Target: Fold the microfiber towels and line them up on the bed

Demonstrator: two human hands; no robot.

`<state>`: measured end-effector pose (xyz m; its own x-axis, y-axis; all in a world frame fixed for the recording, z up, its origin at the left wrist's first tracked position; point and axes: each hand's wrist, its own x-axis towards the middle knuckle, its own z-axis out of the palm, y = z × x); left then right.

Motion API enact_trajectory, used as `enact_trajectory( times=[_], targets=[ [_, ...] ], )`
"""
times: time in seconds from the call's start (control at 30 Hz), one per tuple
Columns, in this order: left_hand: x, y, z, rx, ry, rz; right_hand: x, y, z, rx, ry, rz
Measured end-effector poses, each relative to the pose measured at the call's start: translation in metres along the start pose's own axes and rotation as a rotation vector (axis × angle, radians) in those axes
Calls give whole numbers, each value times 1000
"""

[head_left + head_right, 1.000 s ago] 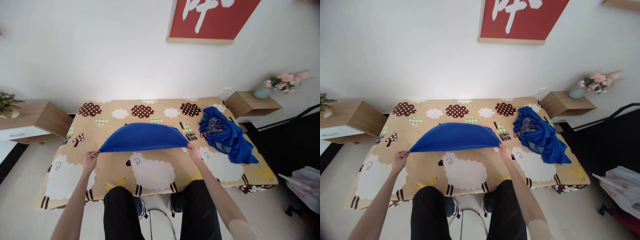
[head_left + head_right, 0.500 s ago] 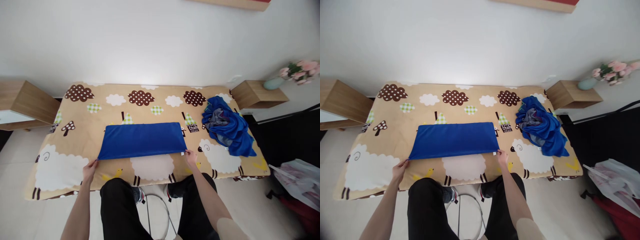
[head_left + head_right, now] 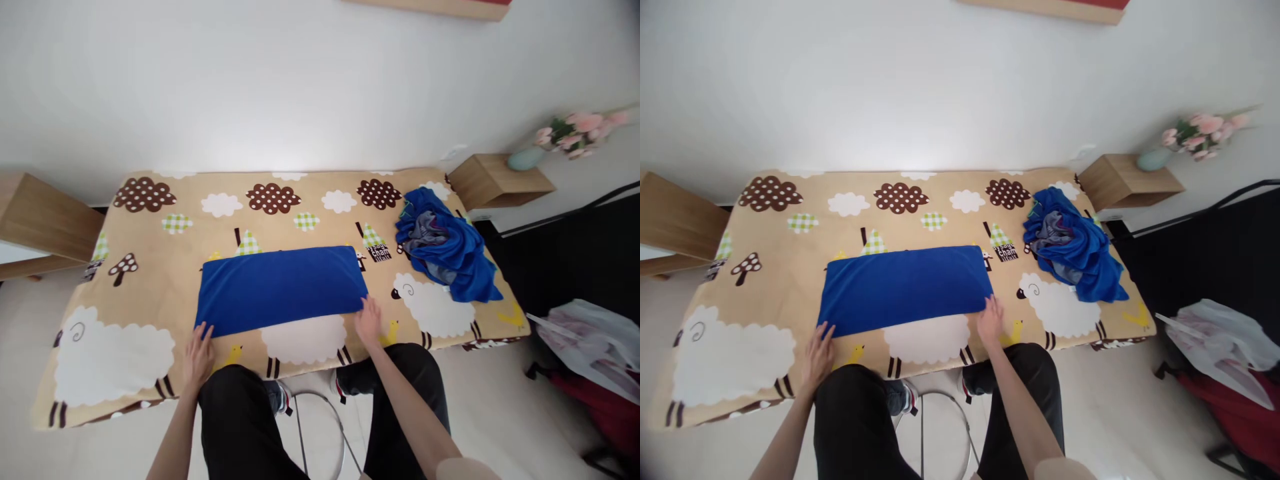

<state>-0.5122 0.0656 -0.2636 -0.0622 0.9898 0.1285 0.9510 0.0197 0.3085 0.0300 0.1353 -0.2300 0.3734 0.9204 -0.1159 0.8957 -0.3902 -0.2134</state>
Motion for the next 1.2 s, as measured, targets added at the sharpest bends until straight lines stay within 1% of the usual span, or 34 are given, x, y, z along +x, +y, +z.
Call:
enact_trajectory(
  times=[0.07, 0.13, 0.2, 0.27, 0.33, 0.37, 0.4, 0.43, 0.47, 0.5, 0.53, 0.57, 0.7, 0.73, 0.77, 0.8, 0.83, 0.87, 0.9, 0.93, 0.97, 1.03, 1.07, 1.13, 1.2],
  targets=[
    [-4, 14, 20, -36, 2, 62, -9, -41, 13, 59, 27, -156],
    [-9, 19, 37, -60, 53, 72, -17, -91, 30, 92, -1, -288],
    [-12, 17, 47, -83, 103, 79, -22, -143, 50, 120, -34, -390],
    [-13, 12, 53, -103, 131, 88, -26, -191, 71, 141, -85, -497],
    [-12, 9, 56, -111, 153, 90, -29, -227, 91, 143, -132, -588],
    [-11, 8, 56, -113, 159, 88, -29, -237, 99, 140, -148, -621],
    [-11, 8, 57, -115, 165, 87, -29, -242, 105, 134, -159, -646],
    [-10, 9, 57, -115, 172, 87, -27, -241, 109, 128, -165, -660],
    [-10, 9, 57, -116, 178, 89, -23, -233, 110, 119, -165, -658],
    [-10, 10, 57, -115, 184, 91, -17, -219, 109, 107, -159, -639],
    [-10, 11, 57, -115, 187, 93, -8, -199, 106, 92, -147, -600],
    [-10, 12, 56, -116, 188, 92, 2, -174, 100, 71, -131, -543],
    [-10, 13, 56, -141, 174, 79, 46, -54, 66, -24, -51, -269],
    [-10, 13, 56, -146, 174, 77, 55, -29, 56, -39, -43, -201],
    [-10, 13, 56, -150, 177, 76, 63, -10, 48, -46, -38, -111],
    [-10, 13, 56, -152, 179, 77, 67, 3, 41, -48, -20, -4],
    [-10, 13, 56, -153, 181, 78, 69, 9, 37, -48, 10, 100],
    [-11, 13, 56, -153, 180, 81, 67, 8, 35, -45, 50, 176],
    [-11, 13, 56, -153, 177, 85, 61, 0, 37, -43, 95, 205],
    [-12, 12, 57, -151, 175, 90, 51, -12, 43, -39, 133, 180],
    [-13, 12, 57, -147, 176, 95, 37, -28, 52, -33, 156, 108],
    [-14, 10, 58, -134, 176, 103, 0, -61, 76, -8, 138, -85],
    [-15, 9, 58, -126, 174, 106, -20, -76, 89, 8, 109, -149],
    [-16, 8, 58, -109, 156, 94, -54, -99, 110, 31, 62, -193],
    [-17, 9, 57, -88, 122, 64, -74, -109, 121, 46, 25, -189]
  ],
)
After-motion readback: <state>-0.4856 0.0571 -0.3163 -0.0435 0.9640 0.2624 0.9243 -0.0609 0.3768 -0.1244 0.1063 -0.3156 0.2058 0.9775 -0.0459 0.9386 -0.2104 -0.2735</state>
